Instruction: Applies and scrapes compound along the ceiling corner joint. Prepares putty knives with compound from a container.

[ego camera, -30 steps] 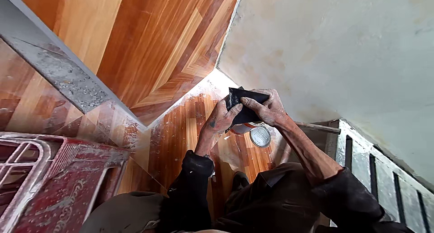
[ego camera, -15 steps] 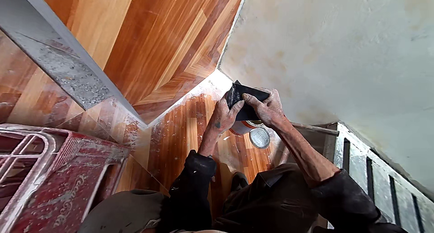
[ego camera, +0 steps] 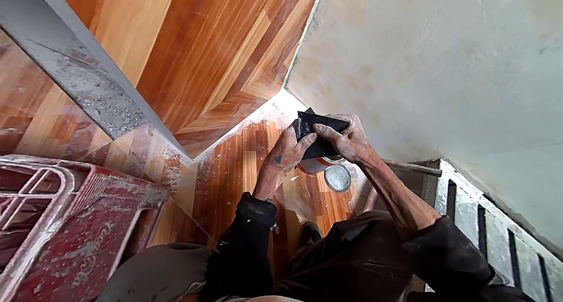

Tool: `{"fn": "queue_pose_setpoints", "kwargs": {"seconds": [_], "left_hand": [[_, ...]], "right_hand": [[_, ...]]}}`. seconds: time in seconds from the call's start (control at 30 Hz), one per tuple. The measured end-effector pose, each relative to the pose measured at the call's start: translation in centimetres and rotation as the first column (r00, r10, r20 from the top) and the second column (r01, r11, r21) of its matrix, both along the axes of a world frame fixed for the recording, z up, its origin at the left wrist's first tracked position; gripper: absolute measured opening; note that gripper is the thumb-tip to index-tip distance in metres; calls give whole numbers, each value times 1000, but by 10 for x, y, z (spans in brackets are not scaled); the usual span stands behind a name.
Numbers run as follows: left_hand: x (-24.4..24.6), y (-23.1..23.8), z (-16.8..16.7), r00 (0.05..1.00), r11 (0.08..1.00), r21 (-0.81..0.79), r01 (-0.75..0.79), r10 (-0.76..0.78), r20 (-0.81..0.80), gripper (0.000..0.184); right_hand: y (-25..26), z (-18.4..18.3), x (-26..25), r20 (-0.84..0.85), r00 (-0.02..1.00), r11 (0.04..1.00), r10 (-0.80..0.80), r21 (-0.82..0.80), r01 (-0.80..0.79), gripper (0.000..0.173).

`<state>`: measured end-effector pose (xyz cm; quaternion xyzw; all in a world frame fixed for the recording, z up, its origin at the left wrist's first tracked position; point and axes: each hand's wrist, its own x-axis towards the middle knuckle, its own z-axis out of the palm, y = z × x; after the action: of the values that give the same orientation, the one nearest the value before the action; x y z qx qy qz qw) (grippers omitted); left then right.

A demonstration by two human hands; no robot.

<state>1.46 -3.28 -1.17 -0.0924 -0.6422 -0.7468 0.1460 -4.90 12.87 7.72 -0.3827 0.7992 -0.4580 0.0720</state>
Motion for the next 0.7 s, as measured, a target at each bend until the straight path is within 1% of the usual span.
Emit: {"fn": "queue_pose_setpoints", "kwargs": {"seconds": [0.07, 0.13, 0.17, 0.27, 0.33, 0.4, 0.5, 0.6, 0.67, 0.7], "left_hand": [[-4, -1, 0, 999, 995, 87, 53, -52, -14, 24], [0, 1, -3, 998, 985, 156, 70, -69, -9, 23], [-5, 3, -2, 999, 981, 188, 46, -43, -18, 23], [-16, 8, -1, 996, 948, 309, -73, 86, -27, 29], [-14, 7, -3, 991, 954, 275, -119, 131, -25, 33], [-6, 7, -8, 995, 976, 200, -89, 94, -19, 34], [-11, 2, -7, 999, 985, 173, 22, -13, -49, 34], [-7, -4, -3, 994, 979, 172, 113, -111, -21, 33], [-5, -5, -1, 990, 968, 213, 132, -138, 13, 36], [-7, -4, -1, 990, 954, 268, 132, -142, 19, 38]], "right_hand": [[1, 2, 0, 14, 999, 999, 37, 1, -37, 16], [3, 7, 1, 42, 998, 999, 41, 14, -41, 15], [3, 9, 2, 56, 998, 1000, 4, 25, -5, 16], [-1, 8, 8, 94, 972, 977, -215, 27, 213, 20], [-5, 4, 10, 107, 946, 952, -307, 24, 306, 21], [-9, 2, 10, 113, 938, 944, -329, 51, 325, 21], [-13, 2, 14, 86, 963, 964, -254, 105, 244, 22], [-15, 4, 16, 33, 994, 989, -102, 110, 98, 19], [-14, 8, 14, 15, 999, 993, -31, 117, 29, 18], [-13, 10, 12, 15, 999, 993, -34, 116, 32, 17]]}}
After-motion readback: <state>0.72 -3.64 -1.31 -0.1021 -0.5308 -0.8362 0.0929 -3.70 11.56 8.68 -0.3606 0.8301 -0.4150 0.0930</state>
